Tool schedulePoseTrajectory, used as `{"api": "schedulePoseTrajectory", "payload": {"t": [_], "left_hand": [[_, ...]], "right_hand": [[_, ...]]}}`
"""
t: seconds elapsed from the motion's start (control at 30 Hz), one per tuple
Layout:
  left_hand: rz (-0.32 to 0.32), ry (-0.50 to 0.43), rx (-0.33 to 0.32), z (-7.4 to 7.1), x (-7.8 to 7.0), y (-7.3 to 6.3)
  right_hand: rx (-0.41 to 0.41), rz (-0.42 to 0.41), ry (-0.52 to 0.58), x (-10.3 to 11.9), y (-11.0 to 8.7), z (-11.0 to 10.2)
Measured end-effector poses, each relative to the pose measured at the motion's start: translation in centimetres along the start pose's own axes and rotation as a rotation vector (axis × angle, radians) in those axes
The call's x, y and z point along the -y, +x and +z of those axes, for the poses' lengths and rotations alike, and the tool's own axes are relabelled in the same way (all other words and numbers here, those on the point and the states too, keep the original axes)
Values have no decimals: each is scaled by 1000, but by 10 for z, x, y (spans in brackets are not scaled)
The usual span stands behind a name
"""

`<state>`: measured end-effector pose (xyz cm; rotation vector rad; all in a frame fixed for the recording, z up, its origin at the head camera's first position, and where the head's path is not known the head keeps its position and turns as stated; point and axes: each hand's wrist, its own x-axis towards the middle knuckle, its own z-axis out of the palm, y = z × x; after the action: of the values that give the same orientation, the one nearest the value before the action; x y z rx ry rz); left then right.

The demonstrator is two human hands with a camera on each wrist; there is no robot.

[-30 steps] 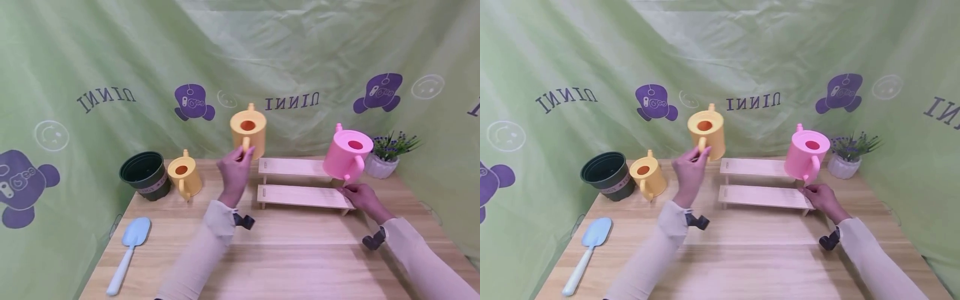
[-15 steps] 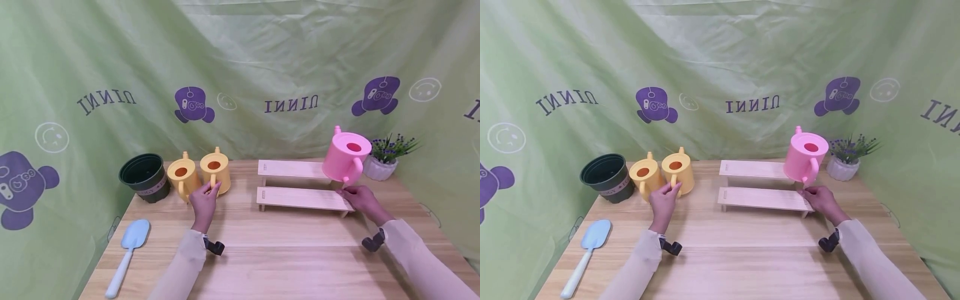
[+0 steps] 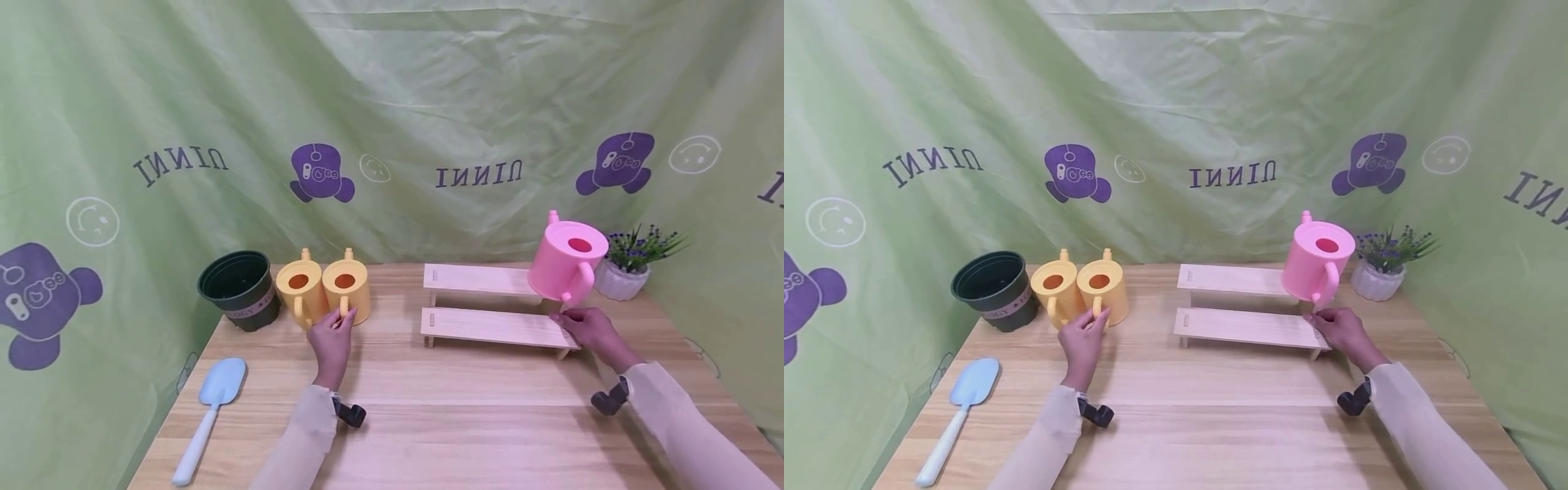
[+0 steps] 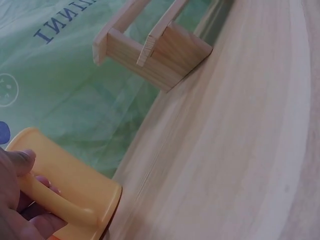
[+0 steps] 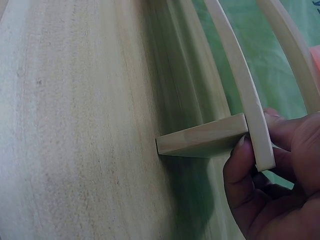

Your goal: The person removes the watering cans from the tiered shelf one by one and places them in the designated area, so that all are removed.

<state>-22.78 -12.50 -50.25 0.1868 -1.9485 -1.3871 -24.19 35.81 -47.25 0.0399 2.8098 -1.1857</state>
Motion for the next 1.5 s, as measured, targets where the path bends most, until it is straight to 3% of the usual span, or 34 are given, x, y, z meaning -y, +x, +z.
{"api": "schedulePoseTrajectory", "payload": {"t": [0.23,0.47,0.53,0.63,0.77,0.83,0.9,1.0,1.1,1.33,1.43,1.5], "left_hand": [[-52,49,27,-5,1,-2],[-128,-58,64,-7,-2,-2],[-133,-91,49,-8,-2,-3],[-58,-120,-10,-12,-7,-4],[140,-77,-95,-14,-20,-3],[207,-68,-98,-11,-31,-1],[257,-91,-63,-3,-43,2],[295,-142,56,17,-63,2],[313,-190,226,46,-85,-6],[318,-251,608,139,-149,-51],[282,-215,714,174,-177,-70],[278,-132,728,194,-193,-79]], "right_hand": [[16,9,-1,-1,-2,2],[12,31,10,-1,-3,0],[9,29,14,-1,-2,-1],[3,17,6,-1,-3,-2],[-2,8,-5,-1,-4,-3],[2,4,-6,0,-5,-4],[9,2,-10,1,-5,-6],[13,2,-19,2,-5,-7],[11,6,-28,2,-3,-7],[-23,-6,-26,-4,8,-10],[-27,-27,-44,-3,13,-12],[-11,-31,-44,-1,16,-13]]}}
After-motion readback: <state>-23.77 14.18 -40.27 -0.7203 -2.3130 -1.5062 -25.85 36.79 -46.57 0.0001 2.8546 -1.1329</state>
